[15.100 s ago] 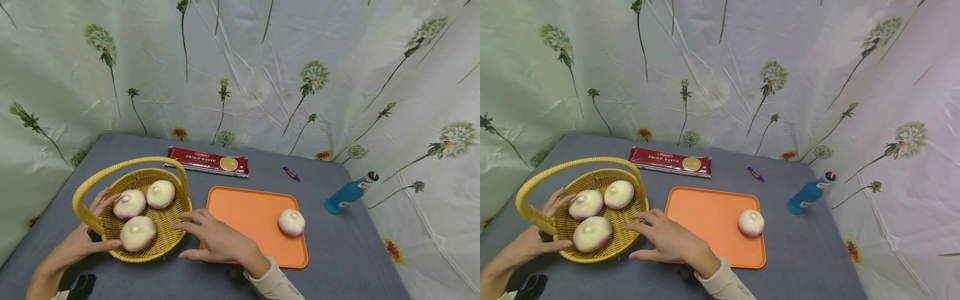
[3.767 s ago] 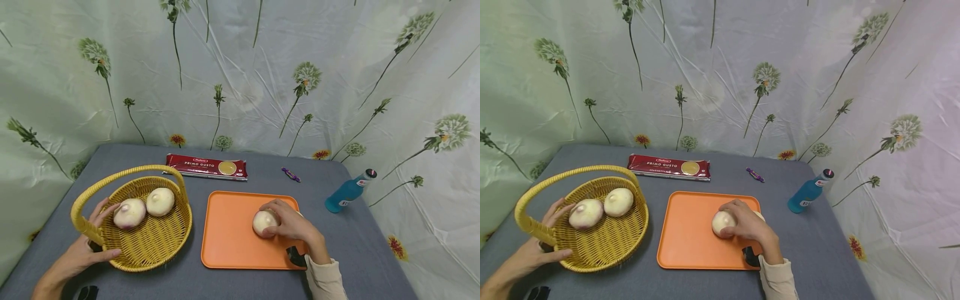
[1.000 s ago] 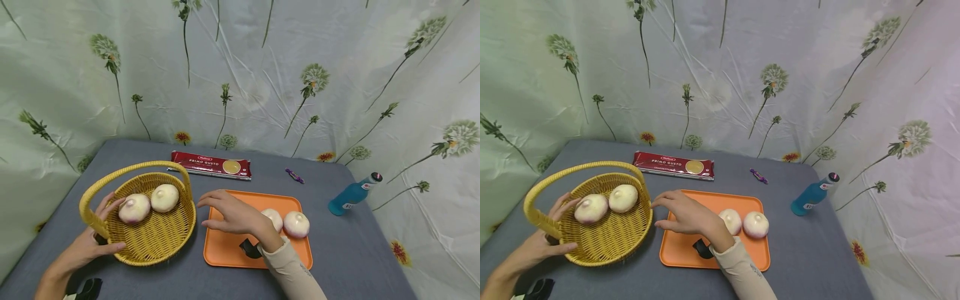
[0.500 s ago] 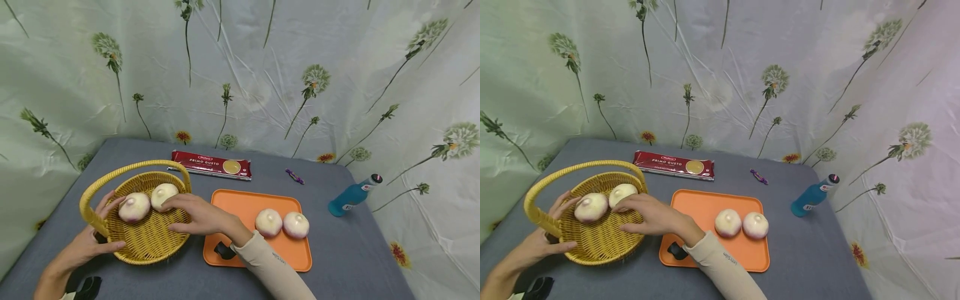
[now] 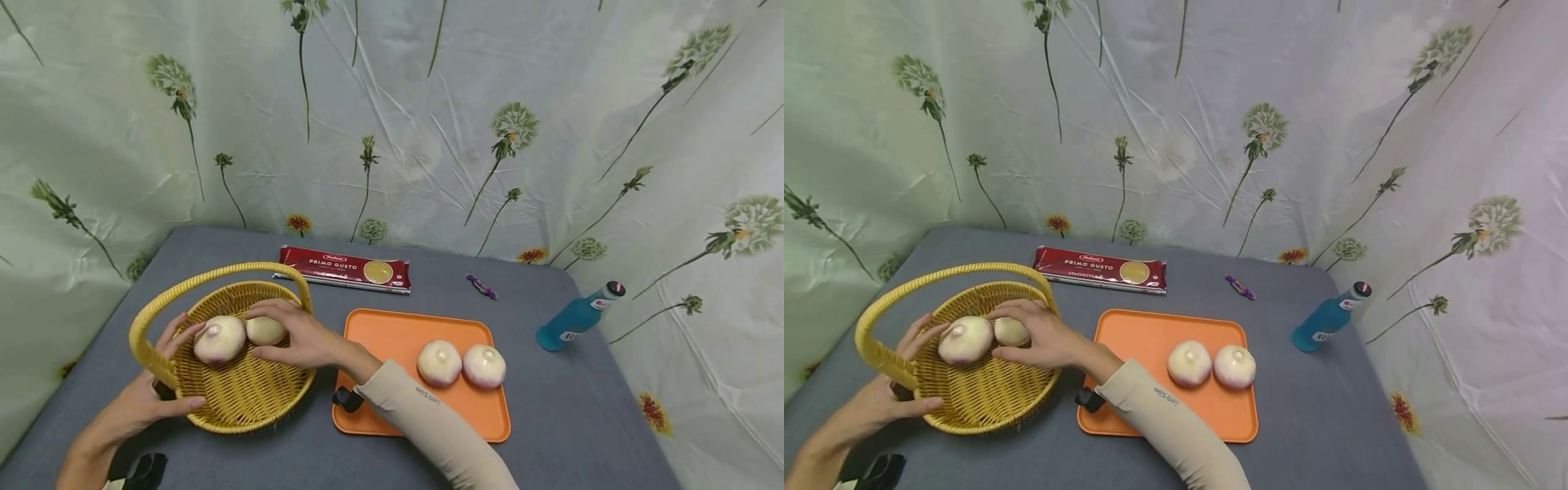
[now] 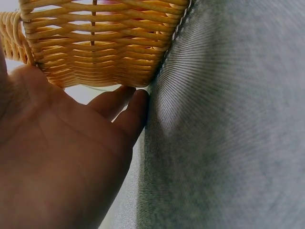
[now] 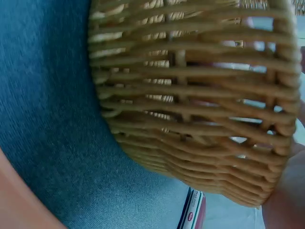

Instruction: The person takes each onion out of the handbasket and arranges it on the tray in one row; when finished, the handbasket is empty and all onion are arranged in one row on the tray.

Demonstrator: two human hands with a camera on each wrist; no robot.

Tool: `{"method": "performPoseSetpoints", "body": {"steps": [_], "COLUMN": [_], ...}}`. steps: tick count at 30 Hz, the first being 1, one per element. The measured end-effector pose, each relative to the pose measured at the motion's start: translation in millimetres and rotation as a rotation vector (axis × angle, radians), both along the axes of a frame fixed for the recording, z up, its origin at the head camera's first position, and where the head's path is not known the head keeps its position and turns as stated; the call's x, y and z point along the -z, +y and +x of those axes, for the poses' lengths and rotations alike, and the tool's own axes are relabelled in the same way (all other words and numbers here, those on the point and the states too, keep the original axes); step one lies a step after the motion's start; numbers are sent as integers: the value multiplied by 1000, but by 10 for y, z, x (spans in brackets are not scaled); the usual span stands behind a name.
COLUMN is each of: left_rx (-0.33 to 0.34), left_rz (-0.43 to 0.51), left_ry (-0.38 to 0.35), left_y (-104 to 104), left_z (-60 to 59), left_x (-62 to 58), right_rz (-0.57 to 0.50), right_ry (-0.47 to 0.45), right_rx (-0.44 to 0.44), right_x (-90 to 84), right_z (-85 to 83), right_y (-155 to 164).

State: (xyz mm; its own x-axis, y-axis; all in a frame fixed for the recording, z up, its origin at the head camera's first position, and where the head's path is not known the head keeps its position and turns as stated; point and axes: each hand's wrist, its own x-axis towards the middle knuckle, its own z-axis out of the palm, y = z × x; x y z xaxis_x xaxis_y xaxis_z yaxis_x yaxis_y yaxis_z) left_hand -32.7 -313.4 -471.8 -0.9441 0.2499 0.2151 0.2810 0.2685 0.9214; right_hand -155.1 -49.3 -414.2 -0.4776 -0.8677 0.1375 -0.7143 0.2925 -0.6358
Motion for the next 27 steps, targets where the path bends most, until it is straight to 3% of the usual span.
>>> {"method": "performPoseSetpoints", "body": {"steps": [13, 22, 27], "left_rx": [4, -30, -44], "left_rz": [-21, -70, -38], "left_ry": [32, -26, -59], "left_y": [-23, -11, -9], "left_z": [-10, 17, 26], "left_x": [2, -33, -27], "right_rz": [88, 160, 193], "right_ry": [-27, 60, 100], "right_rx": [40, 44, 44], "right_x": [0, 39, 34], "right_z": [-11, 17, 41], "right_y": [-48, -67, -78]}}
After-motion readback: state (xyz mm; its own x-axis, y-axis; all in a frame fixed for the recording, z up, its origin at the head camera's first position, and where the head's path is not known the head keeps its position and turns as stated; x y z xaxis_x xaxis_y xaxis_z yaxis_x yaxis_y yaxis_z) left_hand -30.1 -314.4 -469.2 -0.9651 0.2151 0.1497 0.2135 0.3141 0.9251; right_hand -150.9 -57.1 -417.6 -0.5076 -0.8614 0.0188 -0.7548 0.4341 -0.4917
